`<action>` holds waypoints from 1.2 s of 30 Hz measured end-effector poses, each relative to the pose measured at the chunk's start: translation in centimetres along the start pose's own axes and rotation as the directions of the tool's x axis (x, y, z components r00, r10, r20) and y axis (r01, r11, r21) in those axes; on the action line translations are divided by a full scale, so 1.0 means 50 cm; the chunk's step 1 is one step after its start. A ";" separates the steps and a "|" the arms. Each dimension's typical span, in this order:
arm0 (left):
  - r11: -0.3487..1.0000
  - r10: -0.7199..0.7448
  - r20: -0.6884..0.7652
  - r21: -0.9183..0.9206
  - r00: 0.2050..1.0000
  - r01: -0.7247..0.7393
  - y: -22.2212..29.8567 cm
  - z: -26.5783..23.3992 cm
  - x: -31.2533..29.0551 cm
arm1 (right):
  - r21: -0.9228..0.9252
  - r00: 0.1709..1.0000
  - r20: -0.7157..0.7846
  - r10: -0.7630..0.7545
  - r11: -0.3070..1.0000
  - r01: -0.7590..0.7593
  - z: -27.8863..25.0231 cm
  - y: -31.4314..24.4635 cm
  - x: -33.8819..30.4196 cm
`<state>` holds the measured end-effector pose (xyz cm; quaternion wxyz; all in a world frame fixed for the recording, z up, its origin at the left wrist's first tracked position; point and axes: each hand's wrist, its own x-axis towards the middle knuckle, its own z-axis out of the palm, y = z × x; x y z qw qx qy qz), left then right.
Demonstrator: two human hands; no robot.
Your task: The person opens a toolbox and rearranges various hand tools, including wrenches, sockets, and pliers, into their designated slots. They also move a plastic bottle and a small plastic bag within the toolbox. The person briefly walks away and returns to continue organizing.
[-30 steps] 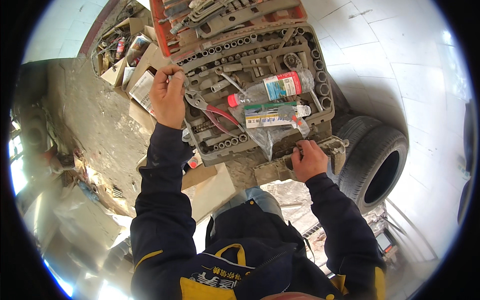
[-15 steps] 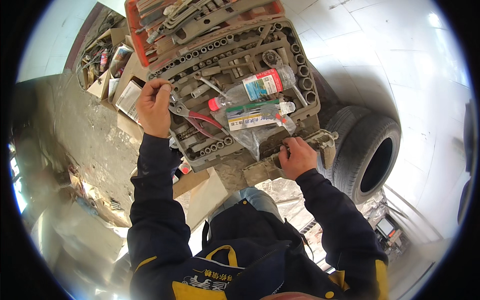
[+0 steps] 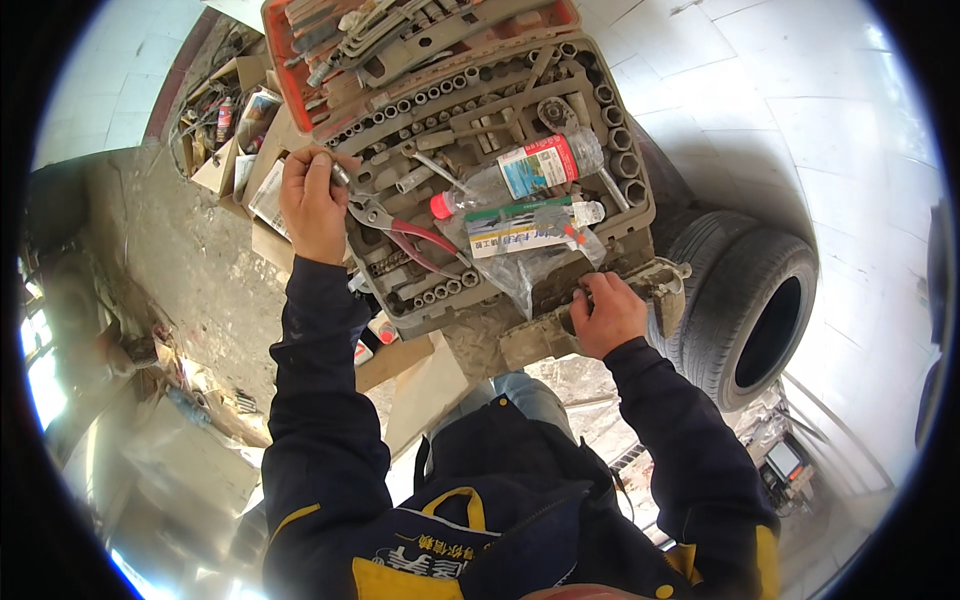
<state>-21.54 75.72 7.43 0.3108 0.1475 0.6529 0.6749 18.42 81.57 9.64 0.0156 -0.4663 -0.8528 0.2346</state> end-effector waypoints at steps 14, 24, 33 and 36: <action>0.953 -0.131 0.253 0.300 0.959 0.051 -0.005 0.017 -0.045 | -0.008 0.999 0.039 0.017 1.000 -0.017 -0.002 -0.004 -0.001; 0.795 -0.027 0.488 0.540 0.872 -0.278 0.056 0.051 0.024 | -0.016 0.998 0.040 0.046 0.999 -0.045 0.002 0.002 -0.005; 0.530 -0.134 0.622 0.703 0.772 -0.475 0.056 0.086 -0.028 | 0.004 0.997 0.033 0.069 0.998 -0.069 0.002 -0.001 -0.004; 0.311 -0.142 0.620 0.768 0.771 -0.560 0.034 0.124 -0.046 | 0.008 0.998 0.021 0.055 0.998 -0.056 0.004 0.003 -0.005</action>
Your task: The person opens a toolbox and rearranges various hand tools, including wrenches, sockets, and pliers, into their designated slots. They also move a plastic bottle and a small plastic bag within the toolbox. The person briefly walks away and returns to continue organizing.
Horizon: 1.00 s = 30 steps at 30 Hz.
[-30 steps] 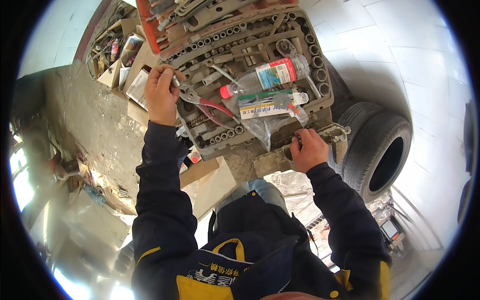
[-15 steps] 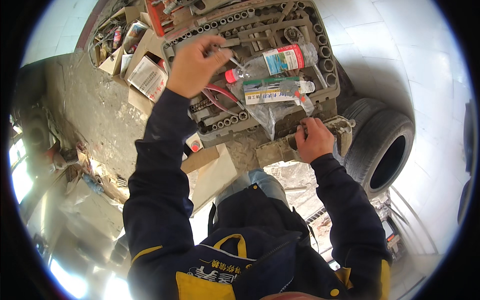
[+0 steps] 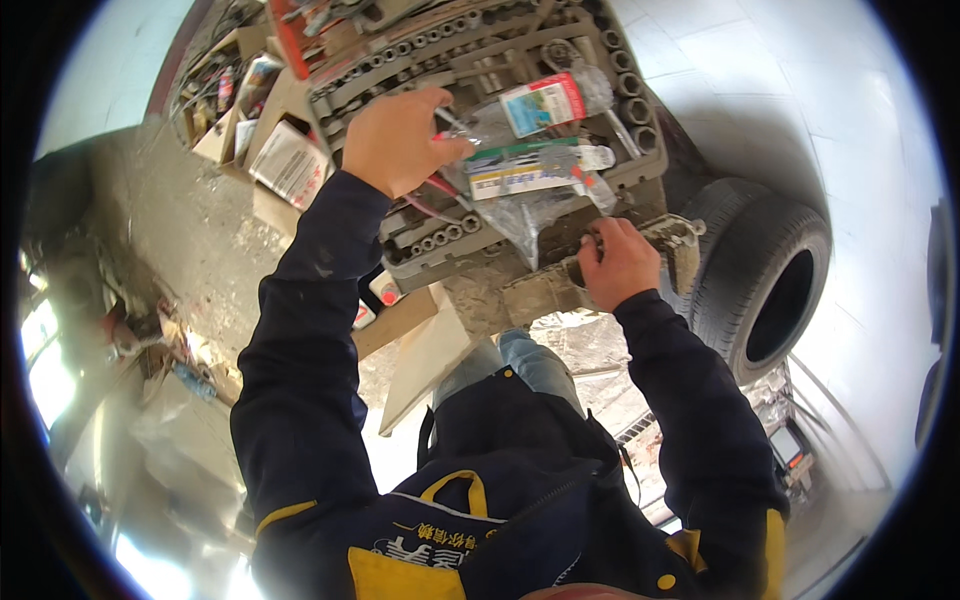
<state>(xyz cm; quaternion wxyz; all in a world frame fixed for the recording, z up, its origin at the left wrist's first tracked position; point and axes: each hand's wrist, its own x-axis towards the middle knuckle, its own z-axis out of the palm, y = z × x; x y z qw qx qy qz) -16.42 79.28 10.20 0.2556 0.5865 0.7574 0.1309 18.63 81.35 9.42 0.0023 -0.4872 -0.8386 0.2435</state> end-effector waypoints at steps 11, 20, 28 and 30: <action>1.000 0.026 -0.018 0.004 1.000 -0.026 0.029 0.027 0.057 | 0.013 0.999 -0.038 -0.005 1.000 0.005 -0.003 -0.001 -0.004; 0.987 -0.101 -0.049 -0.131 0.994 0.094 0.038 0.007 0.019 | -0.007 1.000 -0.010 0.023 1.000 -0.023 -0.004 -0.001 0.000; 0.999 -0.001 0.059 0.054 0.998 -0.002 0.108 0.123 -0.082 | 0.019 1.000 -0.023 0.010 1.000 -0.010 -0.009 -0.008 0.000; 0.998 0.002 0.013 0.065 1.000 -0.003 0.108 0.139 -0.082 | 0.014 1.000 -0.030 0.003 1.000 -0.003 -0.008 -0.007 0.001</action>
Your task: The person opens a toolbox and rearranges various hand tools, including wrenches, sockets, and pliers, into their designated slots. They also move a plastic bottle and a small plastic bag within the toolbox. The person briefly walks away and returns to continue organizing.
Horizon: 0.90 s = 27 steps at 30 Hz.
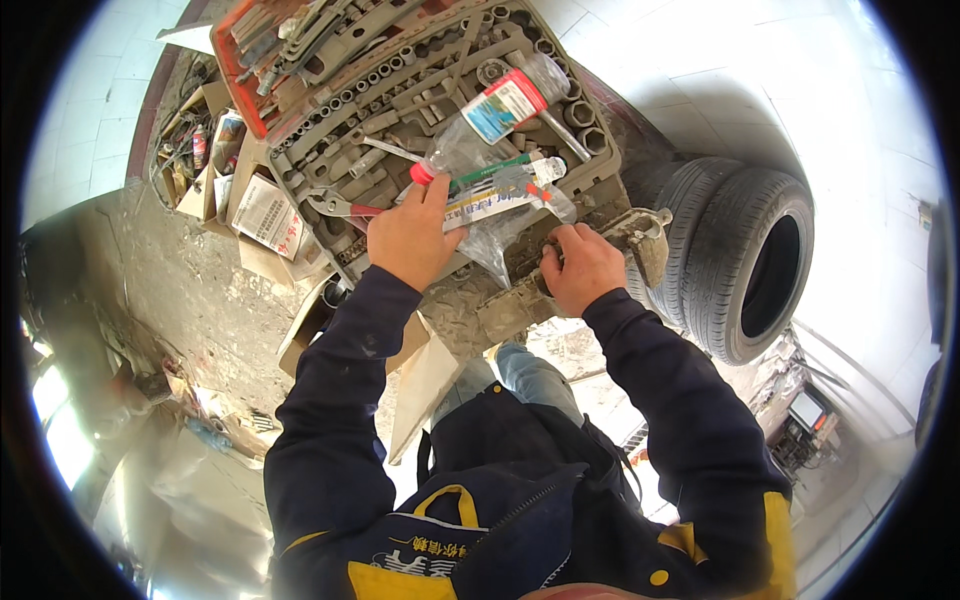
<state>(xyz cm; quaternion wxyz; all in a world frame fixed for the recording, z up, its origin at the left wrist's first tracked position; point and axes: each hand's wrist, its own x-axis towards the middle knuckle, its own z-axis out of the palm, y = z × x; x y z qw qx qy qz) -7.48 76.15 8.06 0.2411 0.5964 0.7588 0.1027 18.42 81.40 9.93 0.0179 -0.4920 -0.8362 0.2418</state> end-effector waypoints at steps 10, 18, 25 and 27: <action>0.997 -0.072 -0.202 -0.001 0.977 0.073 -0.055 -0.076 0.098 | 0.004 0.999 -0.035 -0.023 1.000 0.023 0.009 0.011 -0.003; 0.972 -0.040 -0.259 -0.232 0.965 -0.022 -0.042 -0.112 0.146 | -0.004 1.000 -0.021 -0.004 1.000 0.004 0.002 0.007 -0.004; 0.701 -0.229 -0.113 -0.709 0.967 0.083 -0.075 -0.173 0.190 | -0.032 0.999 0.035 0.025 0.999 -0.024 0.001 0.009 -0.003; 0.531 -0.270 -0.112 -0.846 0.956 0.051 -0.075 -0.187 0.187 | -0.029 0.999 0.033 0.028 0.999 -0.027 0.002 0.009 -0.003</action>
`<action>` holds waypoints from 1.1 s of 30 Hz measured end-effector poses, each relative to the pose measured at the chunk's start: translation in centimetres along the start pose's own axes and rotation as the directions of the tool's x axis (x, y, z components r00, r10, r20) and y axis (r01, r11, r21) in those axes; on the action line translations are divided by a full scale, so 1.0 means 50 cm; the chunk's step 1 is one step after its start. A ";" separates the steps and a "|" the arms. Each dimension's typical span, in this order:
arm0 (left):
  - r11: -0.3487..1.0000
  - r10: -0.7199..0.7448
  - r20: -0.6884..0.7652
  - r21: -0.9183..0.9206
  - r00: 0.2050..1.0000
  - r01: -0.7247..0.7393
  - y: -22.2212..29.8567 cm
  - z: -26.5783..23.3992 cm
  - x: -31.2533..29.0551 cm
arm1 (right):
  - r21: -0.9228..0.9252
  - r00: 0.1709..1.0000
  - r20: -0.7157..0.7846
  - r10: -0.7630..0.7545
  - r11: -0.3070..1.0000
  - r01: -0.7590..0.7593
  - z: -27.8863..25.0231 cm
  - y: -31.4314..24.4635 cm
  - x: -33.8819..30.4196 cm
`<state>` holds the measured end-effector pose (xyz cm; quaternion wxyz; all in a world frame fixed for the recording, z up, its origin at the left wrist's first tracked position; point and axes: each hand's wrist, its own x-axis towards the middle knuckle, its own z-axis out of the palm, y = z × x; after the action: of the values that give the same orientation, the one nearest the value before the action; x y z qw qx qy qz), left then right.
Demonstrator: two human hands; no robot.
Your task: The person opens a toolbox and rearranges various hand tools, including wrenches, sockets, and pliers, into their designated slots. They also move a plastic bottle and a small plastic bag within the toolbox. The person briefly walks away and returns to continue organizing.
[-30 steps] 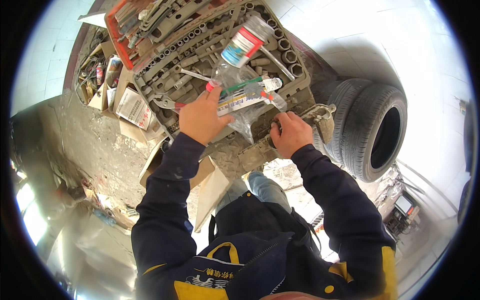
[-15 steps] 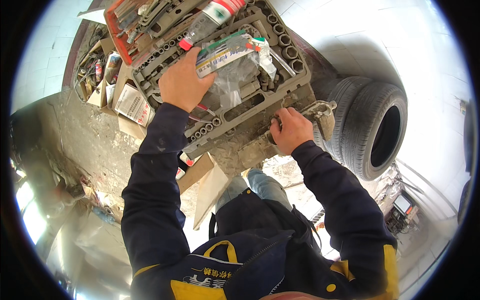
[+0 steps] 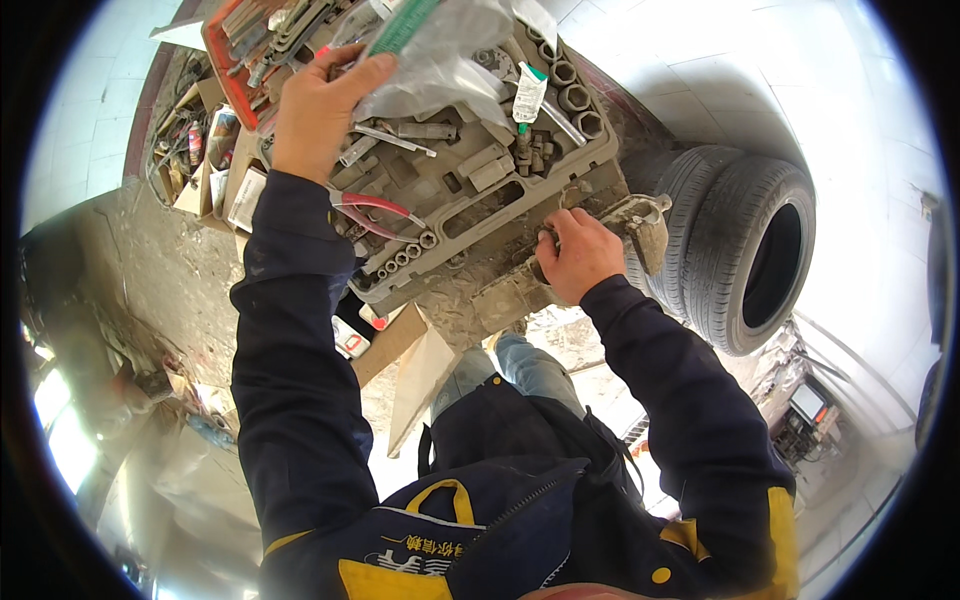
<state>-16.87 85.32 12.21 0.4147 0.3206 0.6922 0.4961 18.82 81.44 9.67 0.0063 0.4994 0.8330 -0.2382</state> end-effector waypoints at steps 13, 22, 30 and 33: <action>0.987 -0.027 -0.054 -0.158 0.998 0.018 0.020 -0.047 -0.022 | 0.044 0.998 -0.057 -0.026 0.999 0.028 0.003 -0.002 0.000; 0.998 0.020 -0.095 -0.058 0.995 -0.025 0.005 -0.048 -0.051 | 0.037 0.999 -0.051 -0.020 0.999 0.022 0.002 -0.004 0.000; 0.918 0.266 0.060 0.290 0.962 -0.272 -0.080 0.024 -0.154 | 0.028 1.000 -0.029 0.000 1.000 0.000 -0.004 -0.007 0.000; 0.956 0.100 0.079 0.268 0.992 -0.118 -0.106 0.030 -0.176 | 0.017 0.999 -0.036 -0.009 1.000 0.010 -0.004 -0.008 0.001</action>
<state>-11.73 76.83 9.17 0.3610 0.4282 0.7213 0.4075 18.51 81.41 9.98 -0.0142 0.4998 0.8332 -0.2363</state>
